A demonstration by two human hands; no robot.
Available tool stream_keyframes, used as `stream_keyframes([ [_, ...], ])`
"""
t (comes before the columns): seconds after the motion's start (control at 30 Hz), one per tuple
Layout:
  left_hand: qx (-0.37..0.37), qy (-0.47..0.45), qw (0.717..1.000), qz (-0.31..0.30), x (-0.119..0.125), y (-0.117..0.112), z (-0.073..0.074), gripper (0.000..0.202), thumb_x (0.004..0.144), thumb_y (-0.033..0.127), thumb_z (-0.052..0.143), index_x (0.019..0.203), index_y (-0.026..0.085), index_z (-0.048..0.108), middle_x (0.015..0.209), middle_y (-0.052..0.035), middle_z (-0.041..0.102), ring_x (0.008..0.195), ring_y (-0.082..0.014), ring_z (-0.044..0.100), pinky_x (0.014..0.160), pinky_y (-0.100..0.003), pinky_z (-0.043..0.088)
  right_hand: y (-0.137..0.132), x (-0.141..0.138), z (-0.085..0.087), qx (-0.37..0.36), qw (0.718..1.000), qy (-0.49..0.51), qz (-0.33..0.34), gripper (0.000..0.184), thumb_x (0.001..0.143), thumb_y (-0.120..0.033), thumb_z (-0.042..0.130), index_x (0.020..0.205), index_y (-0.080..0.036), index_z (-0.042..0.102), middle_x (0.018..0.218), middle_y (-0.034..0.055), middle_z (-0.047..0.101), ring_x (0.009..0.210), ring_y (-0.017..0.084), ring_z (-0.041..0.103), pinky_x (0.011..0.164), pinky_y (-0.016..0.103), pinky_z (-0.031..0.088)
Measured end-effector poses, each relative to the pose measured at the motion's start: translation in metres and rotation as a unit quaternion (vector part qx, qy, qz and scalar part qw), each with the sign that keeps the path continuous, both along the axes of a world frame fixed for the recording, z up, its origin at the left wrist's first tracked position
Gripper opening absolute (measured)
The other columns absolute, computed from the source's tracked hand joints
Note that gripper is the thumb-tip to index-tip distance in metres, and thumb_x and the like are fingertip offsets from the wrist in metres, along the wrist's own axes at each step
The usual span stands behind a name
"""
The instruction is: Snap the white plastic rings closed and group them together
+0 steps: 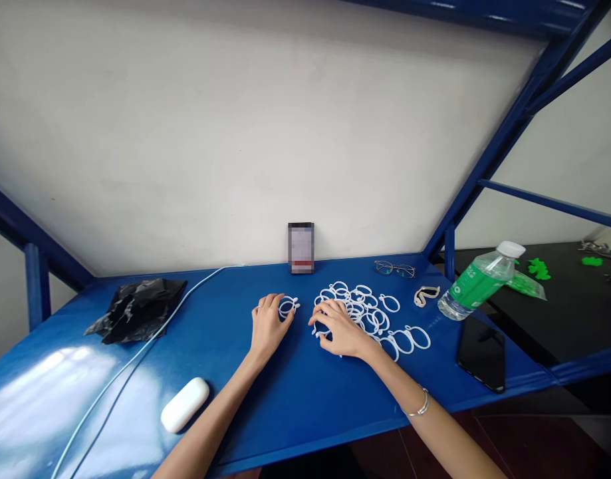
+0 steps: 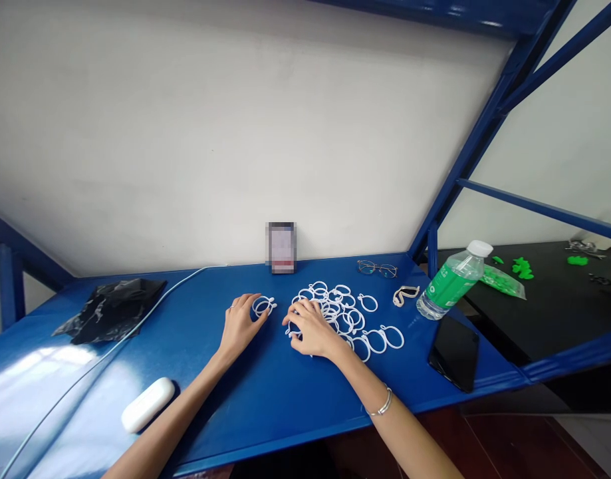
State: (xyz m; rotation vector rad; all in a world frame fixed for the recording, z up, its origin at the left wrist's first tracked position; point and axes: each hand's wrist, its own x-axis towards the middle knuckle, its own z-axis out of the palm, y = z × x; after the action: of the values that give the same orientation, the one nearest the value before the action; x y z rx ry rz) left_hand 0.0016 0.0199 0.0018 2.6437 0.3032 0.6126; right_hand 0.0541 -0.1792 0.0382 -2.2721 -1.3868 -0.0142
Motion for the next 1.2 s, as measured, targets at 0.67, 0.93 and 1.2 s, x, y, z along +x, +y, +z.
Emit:
stream_keyframes([
  [0.67,-0.008,-0.044,0.996,-0.074,-0.002,-0.006,0.000,0.041,0.081,0.027,0.058,0.122,0.019,0.052,0.121,-0.0125,0.053,0.118,-0.0303,0.045,0.093,-0.049,0.041,0.003,0.002,0.003,0.136,0.991,-0.007,-0.015,0.013,0.082,-0.013,0.054,0.091,-0.021,0.057,0.099,0.0056,0.060,0.098,0.022,0.054,0.088,0.039,0.043],
  [0.93,-0.130,-0.041,0.946,-0.295,-0.012,-0.024,0.014,0.061,0.081,0.034,0.060,0.136,0.024,0.037,0.137,-0.0107,0.045,0.126,-0.0269,0.043,0.101,-0.041,0.042,0.007,0.000,0.003,0.324,0.934,0.149,-0.031,0.006,0.084,-0.021,0.058,0.090,-0.022,0.057,0.098,0.0047,0.062,0.098,0.020,0.059,0.089,0.035,0.047],
  [1.2,-0.209,-0.049,0.941,-0.263,-0.011,-0.024,0.015,0.048,0.086,0.039,0.057,0.130,0.025,0.046,0.126,-0.0087,0.056,0.111,-0.0237,0.055,0.088,-0.037,0.049,0.009,-0.002,0.001,0.355,0.904,0.234,-0.041,0.008,0.086,-0.025,0.057,0.093,-0.021,0.059,0.102,0.0057,0.064,0.097,0.019,0.062,0.088,0.034,0.051],
])
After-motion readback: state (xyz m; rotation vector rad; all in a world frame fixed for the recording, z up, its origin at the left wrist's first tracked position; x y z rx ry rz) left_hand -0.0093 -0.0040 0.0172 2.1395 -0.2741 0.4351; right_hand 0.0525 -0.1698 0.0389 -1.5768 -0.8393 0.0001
